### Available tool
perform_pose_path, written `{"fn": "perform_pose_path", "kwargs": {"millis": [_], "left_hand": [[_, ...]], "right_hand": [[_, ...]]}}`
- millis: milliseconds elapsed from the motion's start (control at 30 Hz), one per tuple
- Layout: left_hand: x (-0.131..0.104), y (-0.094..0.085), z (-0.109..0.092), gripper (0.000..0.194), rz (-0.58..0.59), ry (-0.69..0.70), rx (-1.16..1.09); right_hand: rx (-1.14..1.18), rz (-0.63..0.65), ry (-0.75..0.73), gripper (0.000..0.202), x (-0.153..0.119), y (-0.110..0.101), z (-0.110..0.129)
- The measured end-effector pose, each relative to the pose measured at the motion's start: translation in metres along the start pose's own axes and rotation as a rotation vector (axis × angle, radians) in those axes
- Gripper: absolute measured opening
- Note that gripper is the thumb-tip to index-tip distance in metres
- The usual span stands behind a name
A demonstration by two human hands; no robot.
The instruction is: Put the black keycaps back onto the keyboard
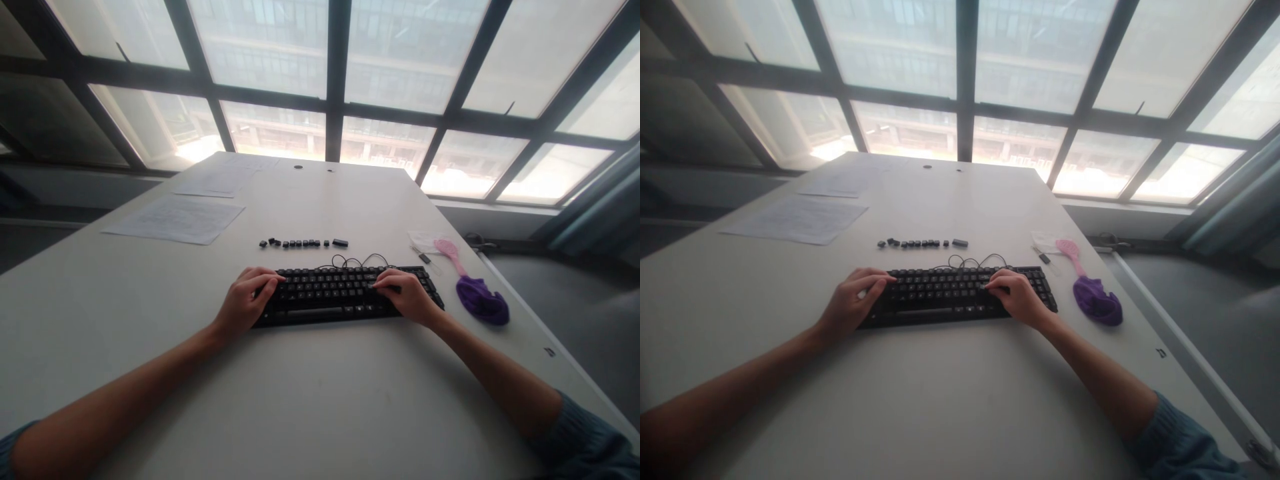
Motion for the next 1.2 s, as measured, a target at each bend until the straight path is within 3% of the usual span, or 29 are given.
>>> {"fn": "perform_pose_path", "kwargs": {"millis": [300,700,1000,1200], "left_hand": [[0.002,-0.001,-0.008,0.030,0.010,0.002,-0.009],[0.002,0.001,-0.001,0.032,0.021,0.008,0.003],[0.002,0.002,0.002,0.033,0.043,-0.031,-0.010],[0.002,0.002,0.003,0.033,0.044,-0.042,-0.014]], "right_hand": [[0.018,0.053,0.073,0.014,0.005,-0.003,-0.001],[0.040,0.099,0.187,0.014,0.014,-0.008,-0.001],[0.054,0.188,0.389,0.015,0.024,-0.017,-0.006],[0.084,0.213,0.320,0.014,0.024,-0.017,-0.009]]}}
Point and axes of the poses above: each hand's wrist, its own x-axis towards the middle knuckle, its own y-axis out of the palm, z = x × y, the point moved 1 cm from there along x, towards the middle knuckle, and after that the axes turned 1 degree about -y, right-handed, at the moved point
